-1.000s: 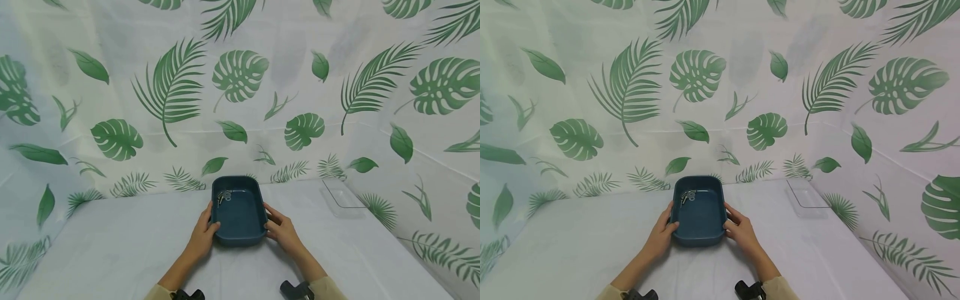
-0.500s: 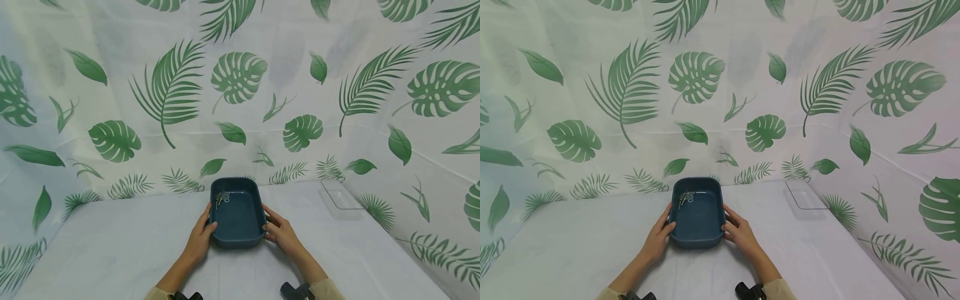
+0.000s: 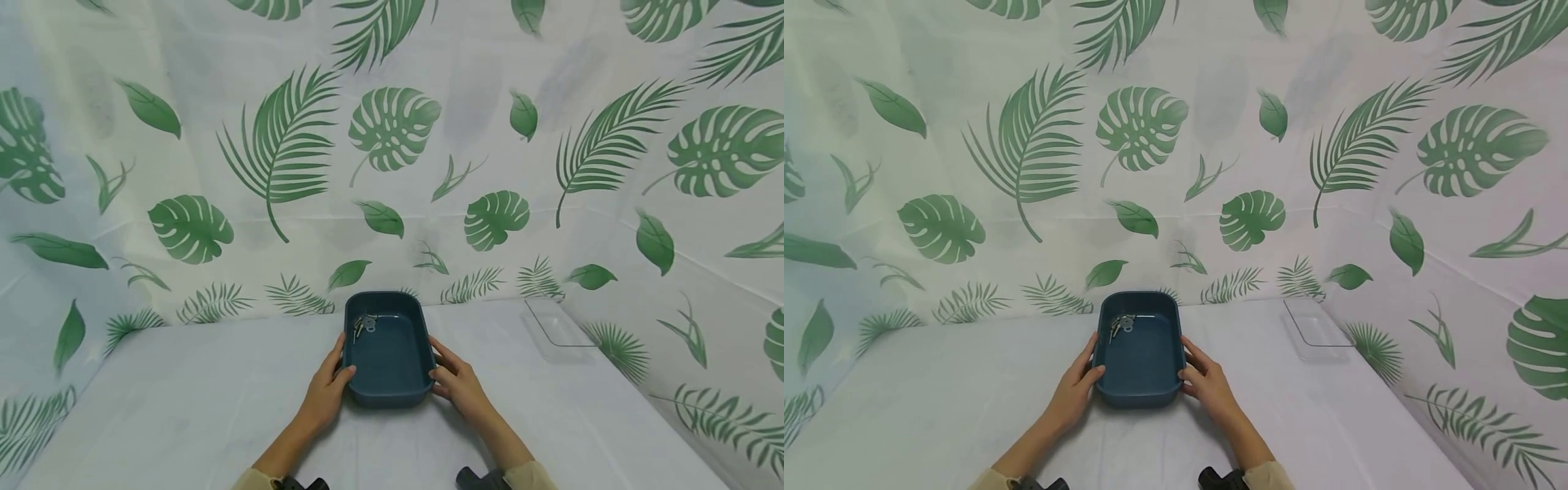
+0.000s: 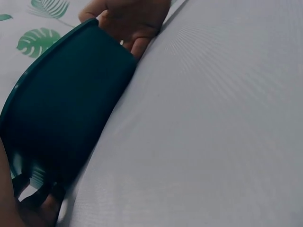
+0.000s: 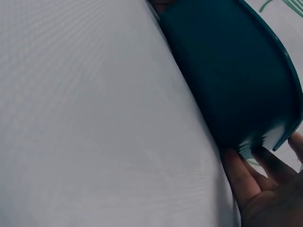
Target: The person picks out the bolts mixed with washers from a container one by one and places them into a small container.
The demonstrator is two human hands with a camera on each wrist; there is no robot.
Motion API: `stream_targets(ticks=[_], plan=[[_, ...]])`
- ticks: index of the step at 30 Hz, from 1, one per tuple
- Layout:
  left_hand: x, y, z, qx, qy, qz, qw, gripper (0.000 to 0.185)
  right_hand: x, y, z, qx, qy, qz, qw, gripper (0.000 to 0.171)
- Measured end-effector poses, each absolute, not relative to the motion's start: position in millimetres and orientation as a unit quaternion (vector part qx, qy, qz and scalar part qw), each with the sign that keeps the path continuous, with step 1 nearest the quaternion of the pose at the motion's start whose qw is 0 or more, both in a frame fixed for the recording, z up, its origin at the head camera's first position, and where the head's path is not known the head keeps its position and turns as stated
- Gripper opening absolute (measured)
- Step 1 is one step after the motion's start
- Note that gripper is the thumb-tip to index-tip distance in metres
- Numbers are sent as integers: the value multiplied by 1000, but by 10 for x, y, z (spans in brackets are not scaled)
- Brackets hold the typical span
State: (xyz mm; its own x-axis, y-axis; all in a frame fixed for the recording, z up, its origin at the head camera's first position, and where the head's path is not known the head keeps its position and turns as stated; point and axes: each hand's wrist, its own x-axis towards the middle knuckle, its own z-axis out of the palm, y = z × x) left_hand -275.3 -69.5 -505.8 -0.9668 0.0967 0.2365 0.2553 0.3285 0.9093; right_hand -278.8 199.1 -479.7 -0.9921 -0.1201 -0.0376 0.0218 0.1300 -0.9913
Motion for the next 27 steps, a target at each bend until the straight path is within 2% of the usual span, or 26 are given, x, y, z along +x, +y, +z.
stream_targets(ticks=[7,12,16,21,27], plan=[[-2740,-687,-5077,-117,-803,-580,72,64,-2759,2062,-4632,-38,784,-615,67,66],[-2745,-696,-5098,-109,-800,-584,78,64,-2777,2101,-4425,-63,833,-548,25,50],[-2754,-704,-5122,-104,-796,-591,81,65,-2808,2059,-4195,-79,855,-512,9,47],[-2763,-700,-5100,-99,-799,-589,77,67,-2943,1887,-3989,-97,847,-520,57,48],[-2752,-685,-5089,-97,-799,-588,74,68,-3168,1637,-3960,-107,811,-559,139,51]])
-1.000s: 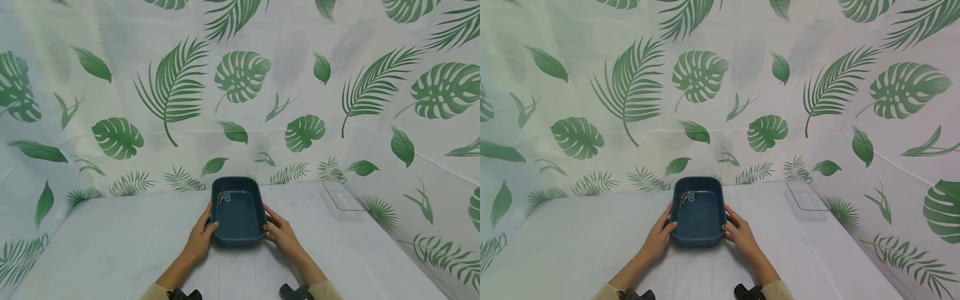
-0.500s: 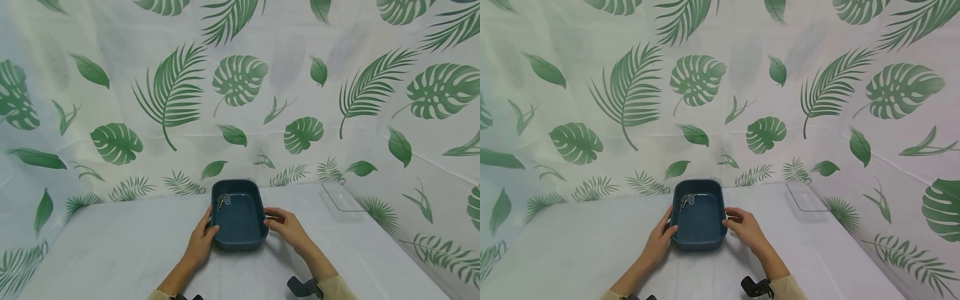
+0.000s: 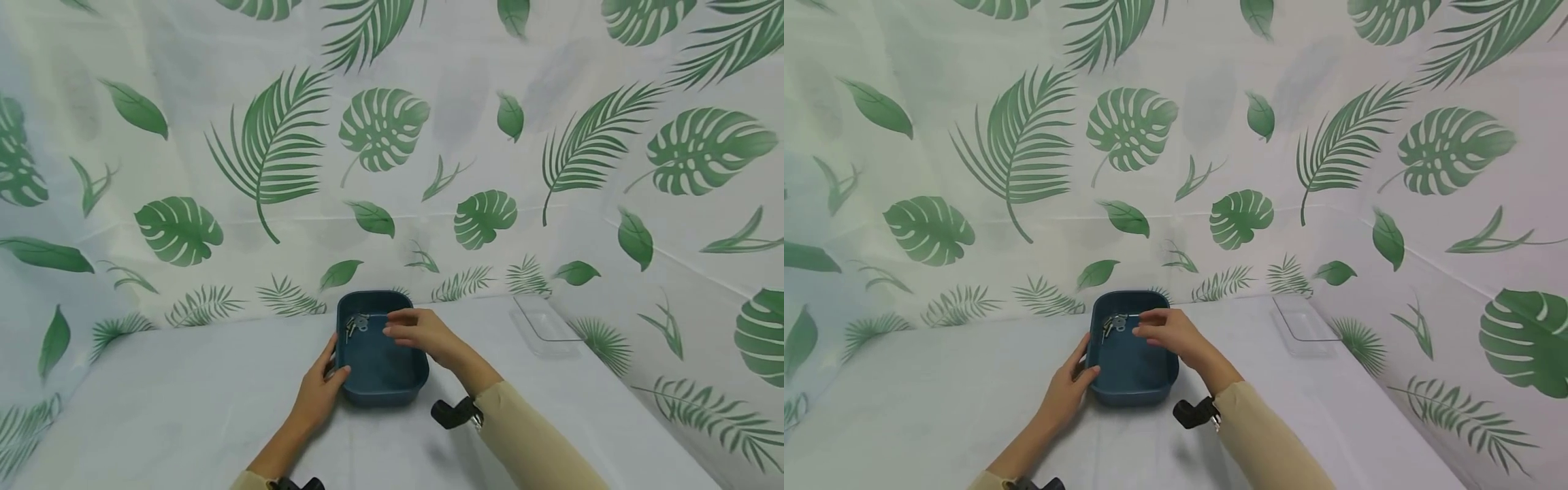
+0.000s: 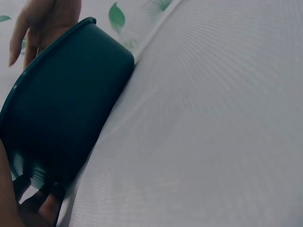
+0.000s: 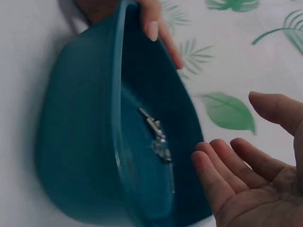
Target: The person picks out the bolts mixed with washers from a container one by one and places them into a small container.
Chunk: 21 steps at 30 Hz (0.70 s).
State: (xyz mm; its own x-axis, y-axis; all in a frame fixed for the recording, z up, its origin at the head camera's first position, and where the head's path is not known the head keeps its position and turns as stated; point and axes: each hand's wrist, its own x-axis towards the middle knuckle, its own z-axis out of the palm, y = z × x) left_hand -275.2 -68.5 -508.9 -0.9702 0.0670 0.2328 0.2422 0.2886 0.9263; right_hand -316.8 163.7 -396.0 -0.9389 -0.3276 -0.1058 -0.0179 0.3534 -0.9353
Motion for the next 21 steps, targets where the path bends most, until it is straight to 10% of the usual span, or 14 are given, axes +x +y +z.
stream_targets(ticks=[21], plan=[[-2734,-696,-5069,-106,-783,-610,69,65,-3719,1061,-4305,-16,794,-573,201,52]])
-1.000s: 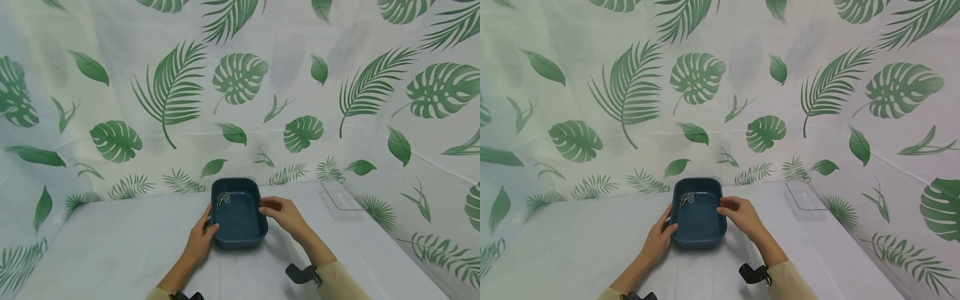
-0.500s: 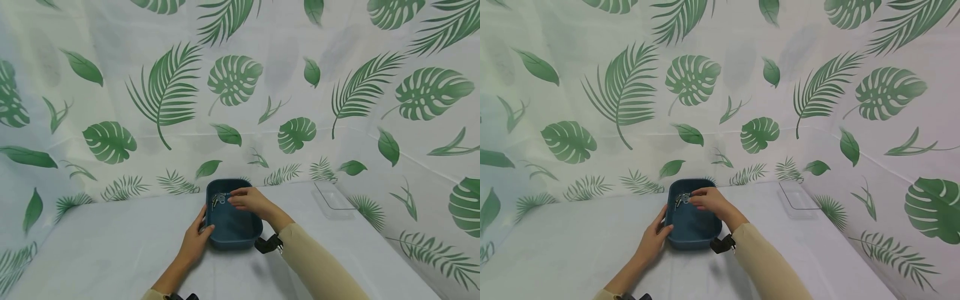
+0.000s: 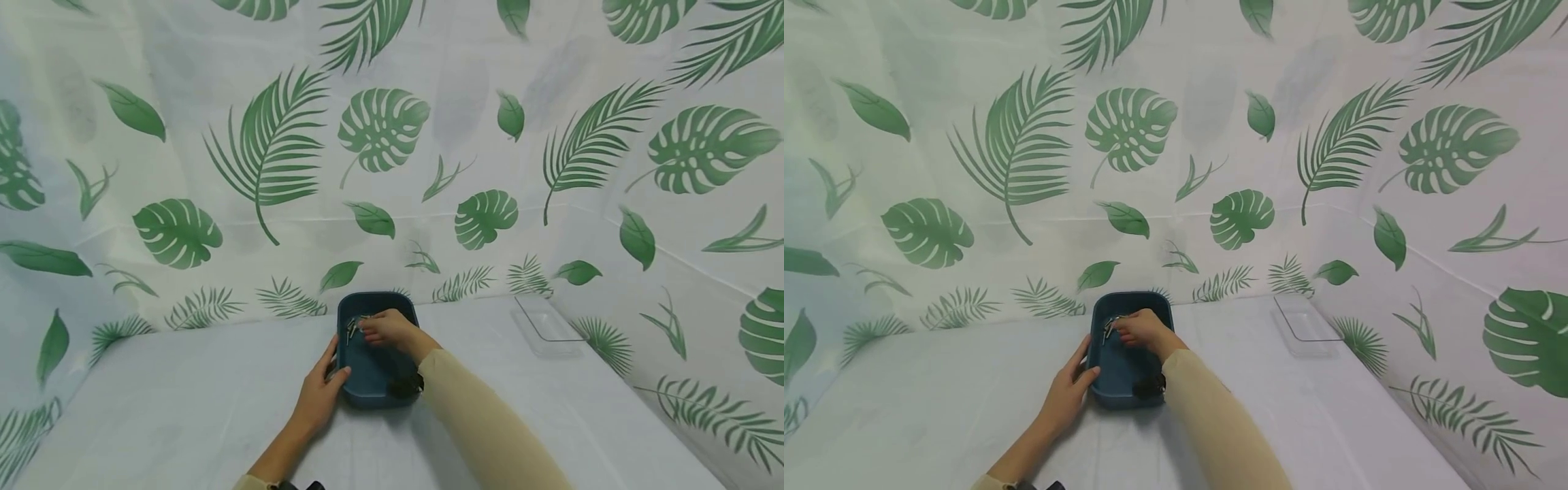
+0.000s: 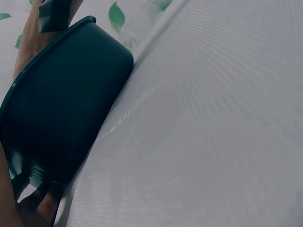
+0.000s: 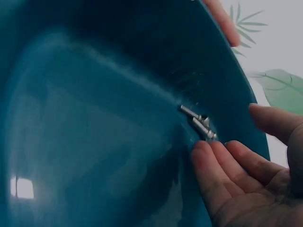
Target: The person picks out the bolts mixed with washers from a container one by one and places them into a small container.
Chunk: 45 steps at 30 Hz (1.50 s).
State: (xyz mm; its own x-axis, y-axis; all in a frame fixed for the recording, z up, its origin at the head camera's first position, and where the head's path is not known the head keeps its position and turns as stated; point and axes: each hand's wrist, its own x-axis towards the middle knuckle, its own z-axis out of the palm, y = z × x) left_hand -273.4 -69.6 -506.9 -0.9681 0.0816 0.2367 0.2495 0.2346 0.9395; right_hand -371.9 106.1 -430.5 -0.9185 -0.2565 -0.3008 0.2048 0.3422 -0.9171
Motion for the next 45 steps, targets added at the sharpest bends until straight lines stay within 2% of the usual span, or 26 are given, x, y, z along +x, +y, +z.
stream_targets(ticks=[11,25,34,45], plan=[[-2744,-693,-5092,-103,-777,-618,56,65,-3822,988,-4484,-1,782,-589,205,37],[-2777,-691,-5082,-104,-781,-613,59,65,-3929,905,-4488,57,763,-616,188,31],[-2762,-703,-5103,-103,-777,-618,63,66,-3910,757,-4574,73,783,-606,124,22],[-2756,-714,-5091,-105,-774,-621,59,65,-3906,697,-4530,88,812,-569,97,11]])
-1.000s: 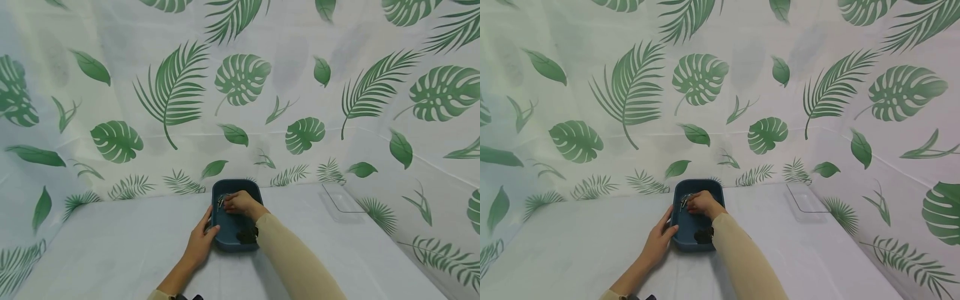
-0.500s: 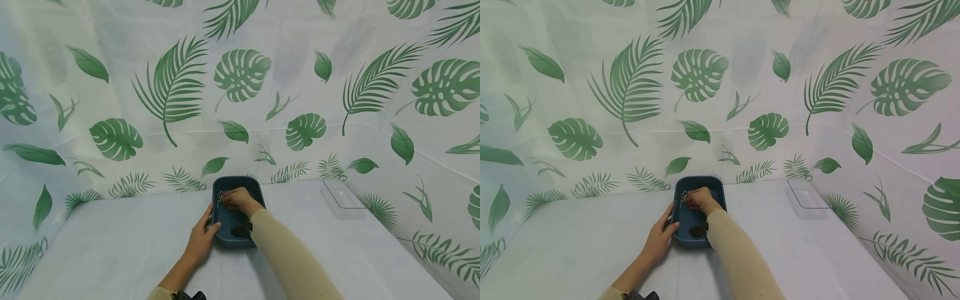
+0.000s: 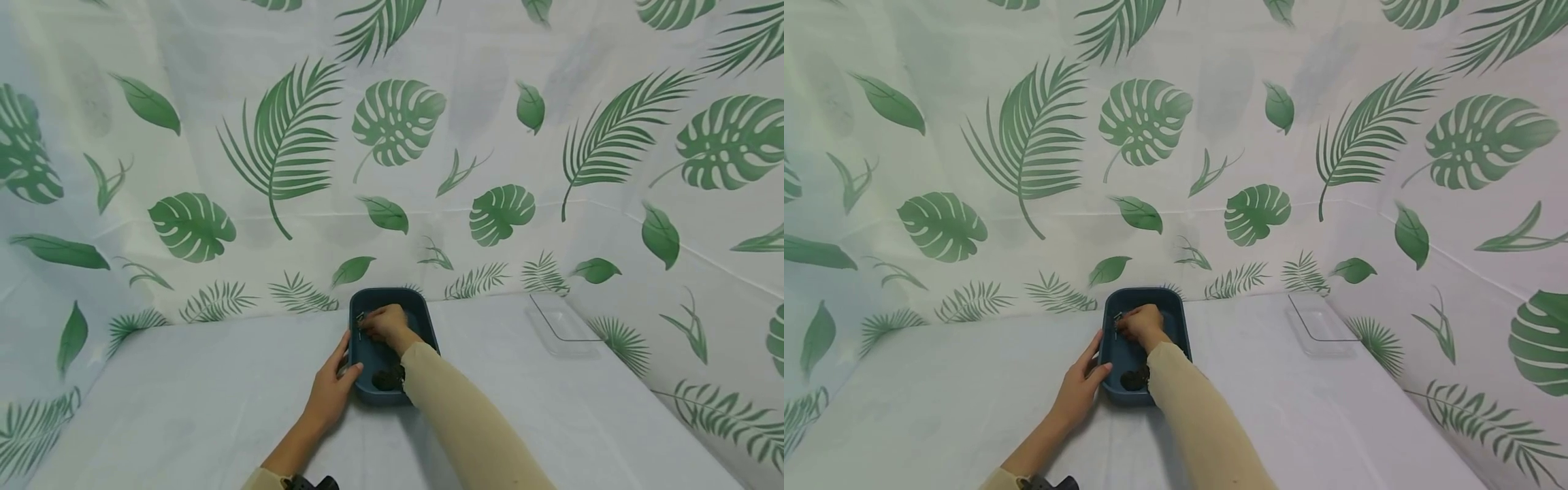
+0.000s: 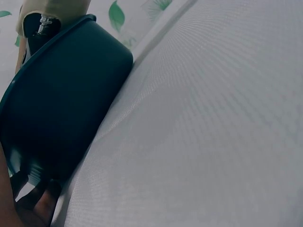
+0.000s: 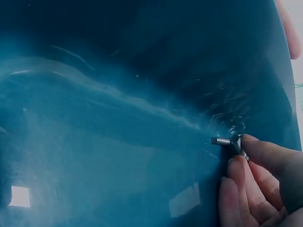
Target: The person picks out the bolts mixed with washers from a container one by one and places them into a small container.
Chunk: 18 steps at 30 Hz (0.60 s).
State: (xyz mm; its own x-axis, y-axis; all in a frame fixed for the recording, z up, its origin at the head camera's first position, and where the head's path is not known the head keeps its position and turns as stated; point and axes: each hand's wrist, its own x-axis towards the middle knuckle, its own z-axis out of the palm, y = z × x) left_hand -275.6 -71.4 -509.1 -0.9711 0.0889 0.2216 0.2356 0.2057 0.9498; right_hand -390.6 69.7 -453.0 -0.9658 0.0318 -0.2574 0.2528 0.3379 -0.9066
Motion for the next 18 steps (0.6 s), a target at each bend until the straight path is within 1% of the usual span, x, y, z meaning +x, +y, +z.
stream_targets(ticks=[8,13,18], plan=[[-2764,-714,-5058,-103,-770,-626,62,64,-3982,670,-4585,102,823,-553,82,15],[-2755,-708,-5053,-102,-775,-621,61,65,-3983,676,-4590,102,830,-541,83,13],[-2755,-721,-5064,-99,-779,-615,63,65,-3970,680,-4594,81,834,-538,90,12]])
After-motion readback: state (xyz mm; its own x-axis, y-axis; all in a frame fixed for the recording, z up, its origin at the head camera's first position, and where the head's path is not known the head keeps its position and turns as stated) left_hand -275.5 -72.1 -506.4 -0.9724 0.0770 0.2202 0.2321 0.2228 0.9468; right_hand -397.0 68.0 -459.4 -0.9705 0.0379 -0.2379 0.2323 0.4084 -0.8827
